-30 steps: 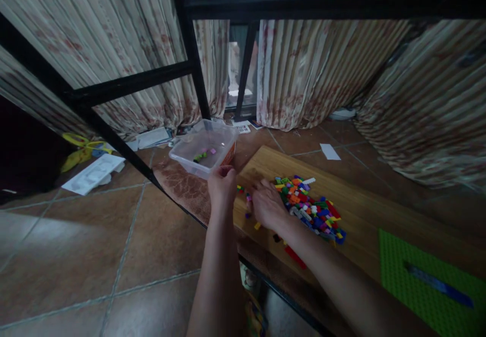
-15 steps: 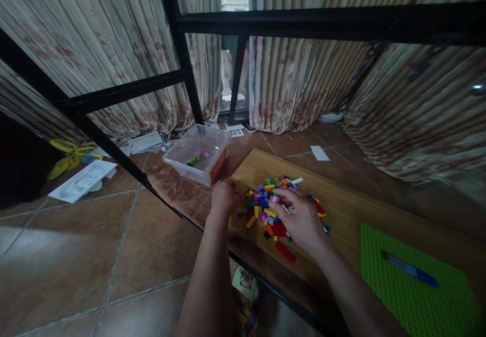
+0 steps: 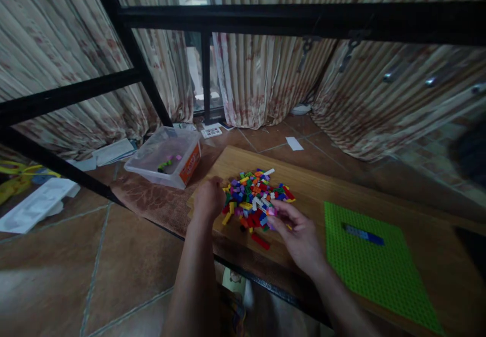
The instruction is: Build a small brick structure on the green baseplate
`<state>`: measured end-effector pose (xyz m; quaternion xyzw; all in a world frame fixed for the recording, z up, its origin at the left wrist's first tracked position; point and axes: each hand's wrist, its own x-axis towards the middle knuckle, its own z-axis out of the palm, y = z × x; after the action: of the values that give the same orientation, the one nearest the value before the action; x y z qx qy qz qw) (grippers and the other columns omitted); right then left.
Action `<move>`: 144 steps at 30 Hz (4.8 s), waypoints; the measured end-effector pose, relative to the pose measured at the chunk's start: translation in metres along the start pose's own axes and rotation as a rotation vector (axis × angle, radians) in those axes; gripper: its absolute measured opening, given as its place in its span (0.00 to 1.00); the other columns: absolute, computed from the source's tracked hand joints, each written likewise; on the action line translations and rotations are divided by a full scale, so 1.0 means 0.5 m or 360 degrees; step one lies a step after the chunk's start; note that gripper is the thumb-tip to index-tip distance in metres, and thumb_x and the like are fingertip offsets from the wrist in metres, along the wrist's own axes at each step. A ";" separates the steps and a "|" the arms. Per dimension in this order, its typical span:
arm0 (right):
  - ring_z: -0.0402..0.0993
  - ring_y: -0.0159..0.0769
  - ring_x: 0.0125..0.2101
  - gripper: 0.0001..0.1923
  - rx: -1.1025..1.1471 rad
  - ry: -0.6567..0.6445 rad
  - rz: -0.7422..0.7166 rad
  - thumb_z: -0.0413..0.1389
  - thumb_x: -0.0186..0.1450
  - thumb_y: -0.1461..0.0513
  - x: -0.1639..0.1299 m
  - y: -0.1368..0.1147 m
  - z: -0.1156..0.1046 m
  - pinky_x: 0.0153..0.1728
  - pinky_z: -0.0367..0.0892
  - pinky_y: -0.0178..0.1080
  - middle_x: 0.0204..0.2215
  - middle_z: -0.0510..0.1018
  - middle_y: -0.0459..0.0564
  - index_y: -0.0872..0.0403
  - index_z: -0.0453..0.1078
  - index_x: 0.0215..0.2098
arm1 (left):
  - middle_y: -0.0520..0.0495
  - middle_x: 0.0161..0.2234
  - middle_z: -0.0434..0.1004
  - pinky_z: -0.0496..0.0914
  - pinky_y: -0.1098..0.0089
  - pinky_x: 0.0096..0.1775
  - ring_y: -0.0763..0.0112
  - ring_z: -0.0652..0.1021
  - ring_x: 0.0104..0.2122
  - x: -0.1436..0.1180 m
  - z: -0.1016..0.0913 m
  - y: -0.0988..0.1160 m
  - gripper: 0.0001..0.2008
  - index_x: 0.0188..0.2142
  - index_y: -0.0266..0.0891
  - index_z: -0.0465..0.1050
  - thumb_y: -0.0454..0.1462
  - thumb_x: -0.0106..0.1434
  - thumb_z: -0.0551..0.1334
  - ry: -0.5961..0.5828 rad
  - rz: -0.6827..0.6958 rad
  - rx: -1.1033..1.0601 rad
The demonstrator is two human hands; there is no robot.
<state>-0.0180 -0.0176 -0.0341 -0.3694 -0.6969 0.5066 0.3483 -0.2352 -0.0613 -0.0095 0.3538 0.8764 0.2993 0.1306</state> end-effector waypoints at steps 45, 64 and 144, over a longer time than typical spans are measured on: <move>0.59 0.25 0.18 0.14 0.0971 0.0421 0.0251 0.66 0.51 0.54 0.089 -0.018 -0.004 0.19 0.56 0.32 0.18 0.72 0.41 0.54 0.78 0.32 | 0.51 0.25 0.78 0.70 0.73 0.30 0.75 0.75 0.23 -0.078 0.104 0.156 0.11 0.30 0.35 0.77 0.38 0.47 0.72 -0.0877 0.0247 -0.1907; 0.66 0.29 0.20 0.15 0.1003 0.0534 0.0273 0.64 0.53 0.51 0.089 0.017 0.013 0.22 0.61 0.33 0.22 0.77 0.44 0.53 0.78 0.31 | 0.52 0.23 0.74 0.69 0.74 0.29 0.78 0.72 0.22 -0.085 0.142 0.155 0.14 0.30 0.34 0.75 0.42 0.47 0.71 -0.0802 0.0029 -0.1884; 0.71 0.35 0.42 0.10 -0.1495 -0.0818 -0.0619 0.51 0.67 0.64 0.184 -0.077 0.153 0.43 0.60 0.36 0.39 0.77 0.49 0.52 0.75 0.38 | 0.42 0.36 0.81 0.67 0.71 0.39 0.64 0.78 0.38 0.045 -0.006 -0.052 0.12 0.35 0.37 0.79 0.32 0.54 0.59 0.0108 -0.0371 -0.0403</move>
<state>-0.1344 0.0197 -0.0055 -0.2144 -0.9649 0.1424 0.0525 -0.2667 -0.0618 -0.0236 0.2203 0.8707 0.4020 0.1783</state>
